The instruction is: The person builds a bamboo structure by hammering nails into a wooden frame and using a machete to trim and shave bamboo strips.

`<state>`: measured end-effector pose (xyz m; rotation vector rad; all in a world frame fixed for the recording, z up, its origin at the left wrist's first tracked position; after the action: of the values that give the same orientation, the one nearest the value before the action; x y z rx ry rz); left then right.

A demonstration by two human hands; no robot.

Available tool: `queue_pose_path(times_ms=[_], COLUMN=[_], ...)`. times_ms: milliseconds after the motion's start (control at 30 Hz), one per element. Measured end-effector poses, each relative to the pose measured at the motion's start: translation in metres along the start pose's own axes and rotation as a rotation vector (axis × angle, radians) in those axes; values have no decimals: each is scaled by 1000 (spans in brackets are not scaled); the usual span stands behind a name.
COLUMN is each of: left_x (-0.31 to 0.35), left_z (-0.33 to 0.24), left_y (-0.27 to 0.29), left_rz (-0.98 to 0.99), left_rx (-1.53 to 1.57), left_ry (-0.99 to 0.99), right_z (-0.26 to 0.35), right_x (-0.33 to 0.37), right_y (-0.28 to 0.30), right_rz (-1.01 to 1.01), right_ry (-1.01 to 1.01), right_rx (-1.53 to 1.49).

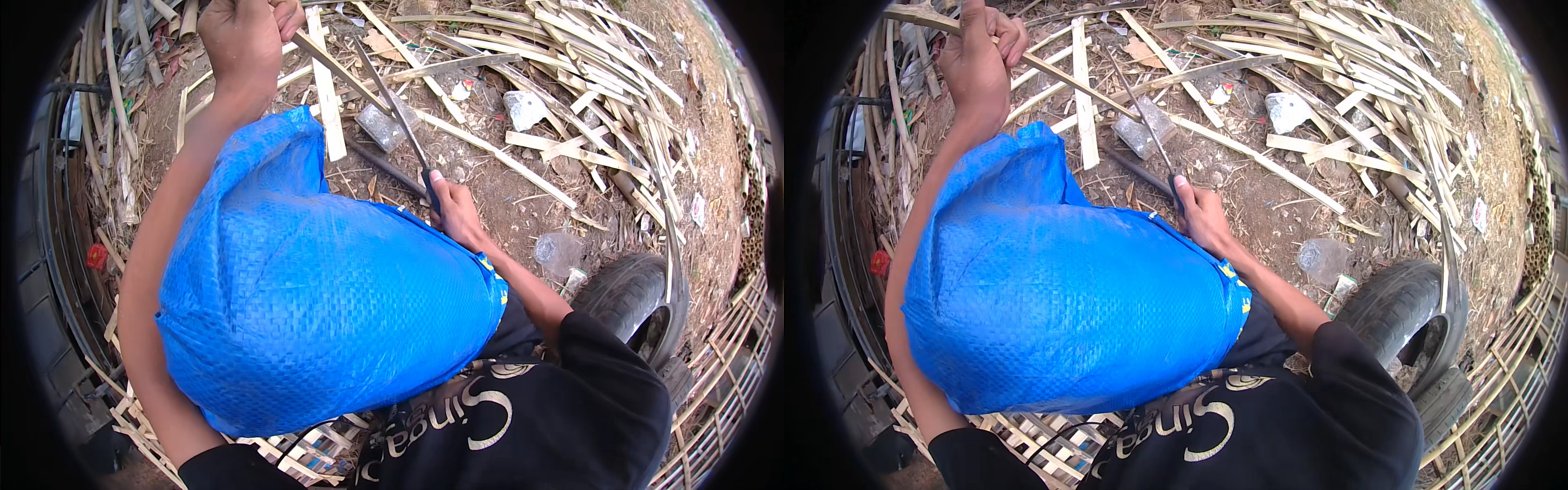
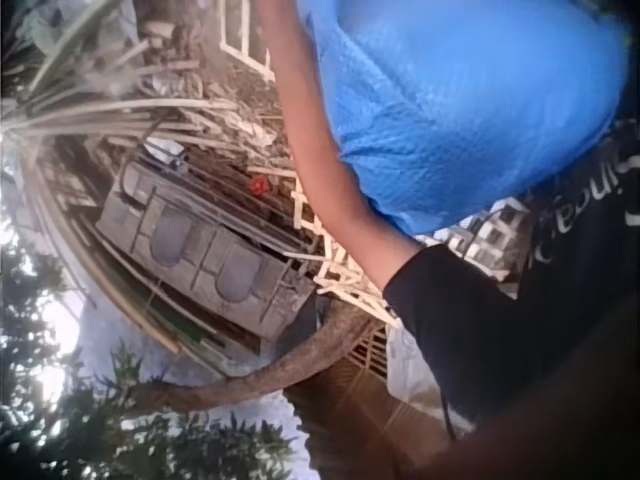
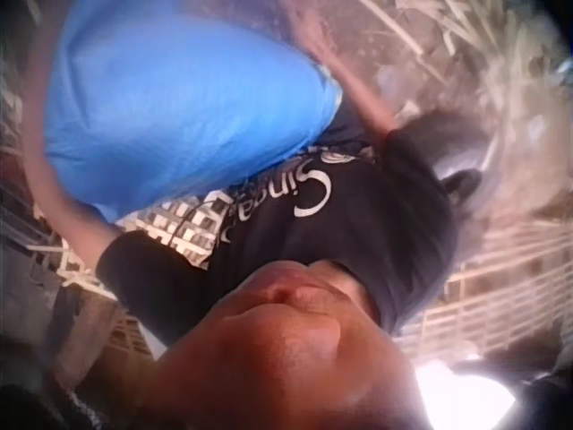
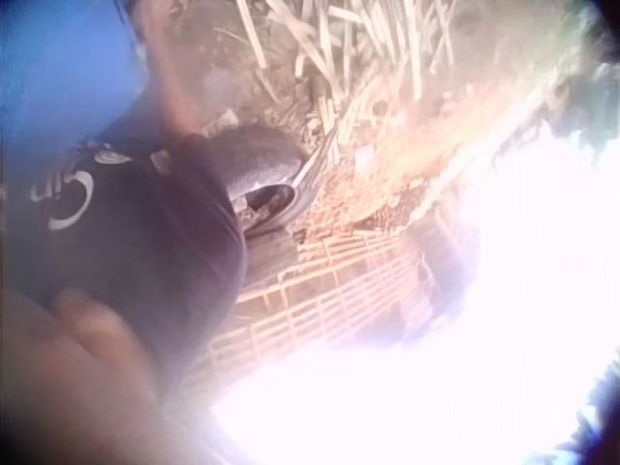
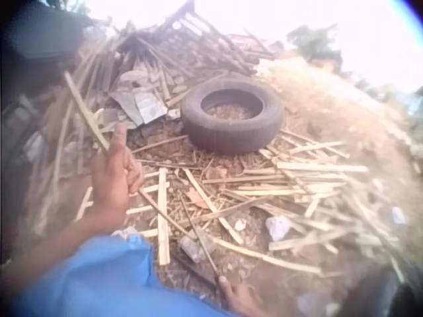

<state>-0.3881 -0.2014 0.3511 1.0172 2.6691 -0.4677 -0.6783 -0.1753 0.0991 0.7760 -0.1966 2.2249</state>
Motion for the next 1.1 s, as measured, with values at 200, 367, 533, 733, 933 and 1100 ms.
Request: queue_pose_path(times_ms=[200,367,533,733,933,1100], left_x=[0,4,3,1,3,2], left_z=[-2,-8,-4,4,0,2], left_y=[7,-8,-1,-3,-7,-5], left_rz=[-8,-47,69,-8,-38,-64], left_rx=[-6,71,15,-2,-5,-22], left_ry=[-18,50,-39,-37,13,-42], right_z=[34,21,31,45,27,43], right_x=[11,0,9,19,10,18], right_y=[3,-5,-1,-2,-3,-3], right_rz=[-8,2,12,27,6,45], right_ry=[217,52,-13,209,-24,139], right_rx=[-154,211,-62,37,-39,-35])
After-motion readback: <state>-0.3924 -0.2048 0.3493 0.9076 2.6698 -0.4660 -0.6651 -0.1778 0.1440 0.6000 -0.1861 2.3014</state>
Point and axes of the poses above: each hand's wrist, its own x-axis away from the middle knuckle, its own y-axis out of the back of the hand, z = x × y, the point moved 5 cm from there along -x, towards the middle knuckle, and after that the axes turned 8 degrees about x, right-handed, at the moved point
